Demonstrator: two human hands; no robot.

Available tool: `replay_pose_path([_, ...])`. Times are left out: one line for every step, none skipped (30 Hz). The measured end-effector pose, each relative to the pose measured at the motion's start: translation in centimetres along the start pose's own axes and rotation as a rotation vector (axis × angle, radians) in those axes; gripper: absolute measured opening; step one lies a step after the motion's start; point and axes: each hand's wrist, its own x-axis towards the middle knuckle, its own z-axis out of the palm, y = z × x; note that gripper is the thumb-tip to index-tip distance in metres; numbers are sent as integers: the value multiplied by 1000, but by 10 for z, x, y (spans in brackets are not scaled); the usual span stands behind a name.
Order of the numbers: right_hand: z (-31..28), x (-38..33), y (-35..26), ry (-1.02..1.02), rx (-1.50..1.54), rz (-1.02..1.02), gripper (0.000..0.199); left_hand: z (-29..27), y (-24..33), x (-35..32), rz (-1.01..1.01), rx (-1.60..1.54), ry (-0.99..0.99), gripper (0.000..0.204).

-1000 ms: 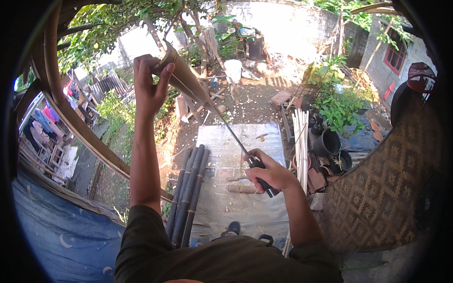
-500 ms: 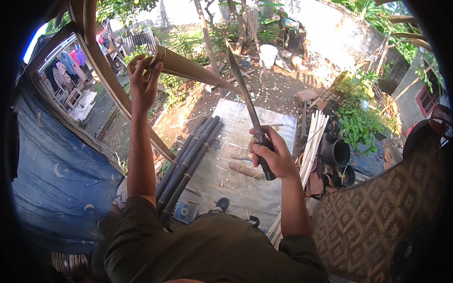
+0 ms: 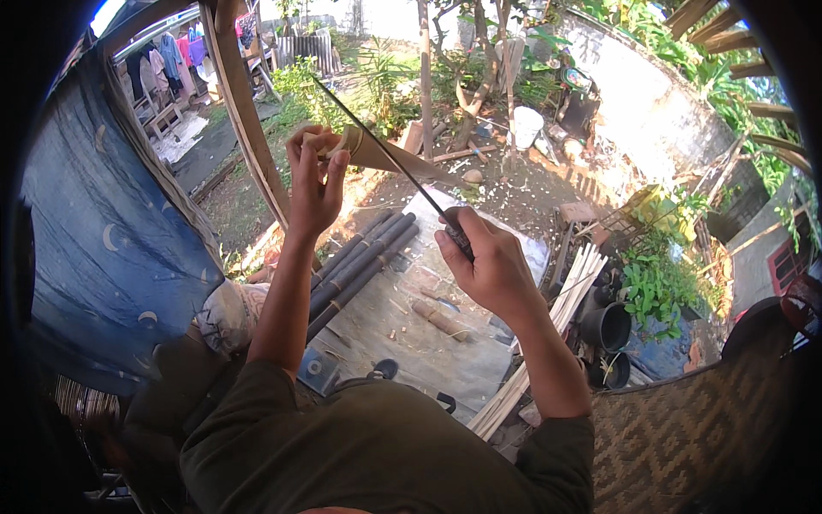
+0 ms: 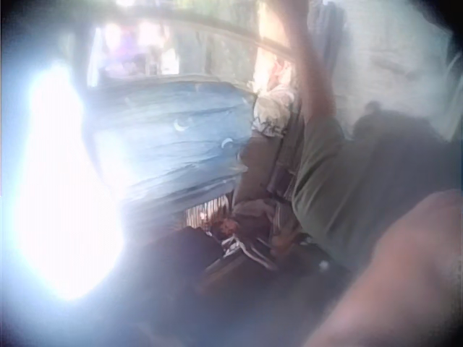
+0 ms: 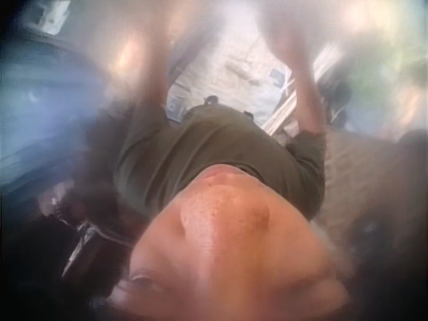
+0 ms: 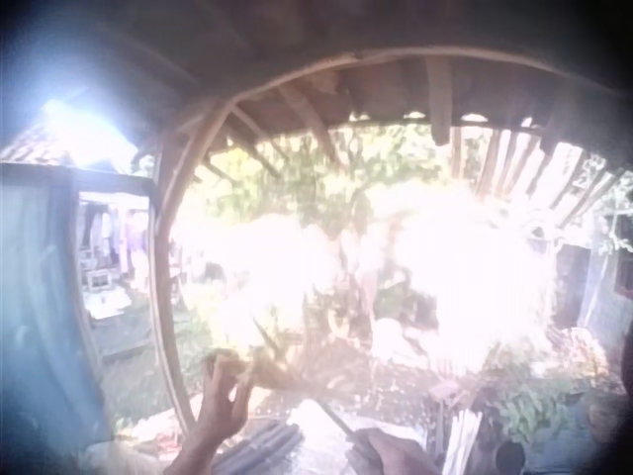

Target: The person walks into a cluttered yard and picks up a long bamboo pole. Using a knife, they split the pole lengthwise into thin strips, then separate and stack the resulting pieces. The person carries the processed bamboo strips toward a doorway.

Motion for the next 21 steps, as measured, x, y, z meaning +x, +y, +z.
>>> replay_pose_path([2, 5, -3, -7, -29, -17, 21, 0, 8, -6, -37, -41, -13, 25])
replay_pose_path([4, 9, -5, -19, -45, -47, 21, 1, 13, -13, -13, -38, -8, 24])
replay_pose_path([5, 12, -5, -31, -61, -77, 21, -1, 21, -18, -4, -13, -10, 24])
replay_pose_path([6, 14, -5, -37, -75, -103, 21, -2, 29, -21, 8, 11, -18, 23])
replay_pose_path([7, 13, -5, -46, -102, -119, 21, 1, 33, -28, -39, -42, -8, 23])
replay_pose_path([8, 12, -2, -51, -132, -133, 20, 1, 36, -33, -69, -73, -8, 23])
replay_pose_path([10, 11, 0, -55, -162, -146, 20, 0, 40, -37, -99, -104, -10, 24])
replay_pose_path([10, 10, 2, -59, -192, -159, 20, 0, 44, -40, -129, -137, -12, 24])
replay_pose_path([10, 8, 2, -66, -211, -156, 20, 0, 48, -41, -149, -140, -16, 24])
replay_pose_path([10, 6, 2, -70, -227, -154, 20, 0, 49, -42, -129, -107, -25, 25])
replay_pose_path([9, 5, 2, -74, -245, -151, 20, 0, 48, -44, -110, -75, -33, 26])
replay_pose_path([9, 4, 2, -77, -265, -158, 20, 1, 48, -45, -90, -45, -43, 26])
replay_pose_path([8, 3, 2, -77, -280, -164, 20, 2, 49, -46, -107, -67, -29, 28])
replay_pose_path([8, 2, 2, -77, -297, -169, 20, 3, 50, -48, -124, -90, -16, 29])
replay_pose_path([5, 2, 1, -95, -320, -165, 20, 5, 51, -49, -141, -114, -2, 31])
replay_pose_path([2, 1, 0, -111, -347, -157, 21, 6, 53, -49, -142, -112, -12, 33])
replay_pose_path([-2, 0, -1, -127, -374, -148, 21, 7, 56, -48, -143, -109, -23, 35])
replay_pose_path([-4, -1, 0, -126, -390, -148, 22, 9, 58, -48, -144, -107, -33, 37])
replay_pose_path([-5, -1, 0, -126, -401, -153, 22, 10, 59, -48, -149, -121, -22, 37])
replay_pose_path([-6, -2, 0, -126, -413, -157, 23, 12, 59, -48, -153, -136, -11, 38])
replay_pose_path([-6, -2, 1, -121, -426, -157, 23, 13, 59, -49, -158, -150, 0, 39])
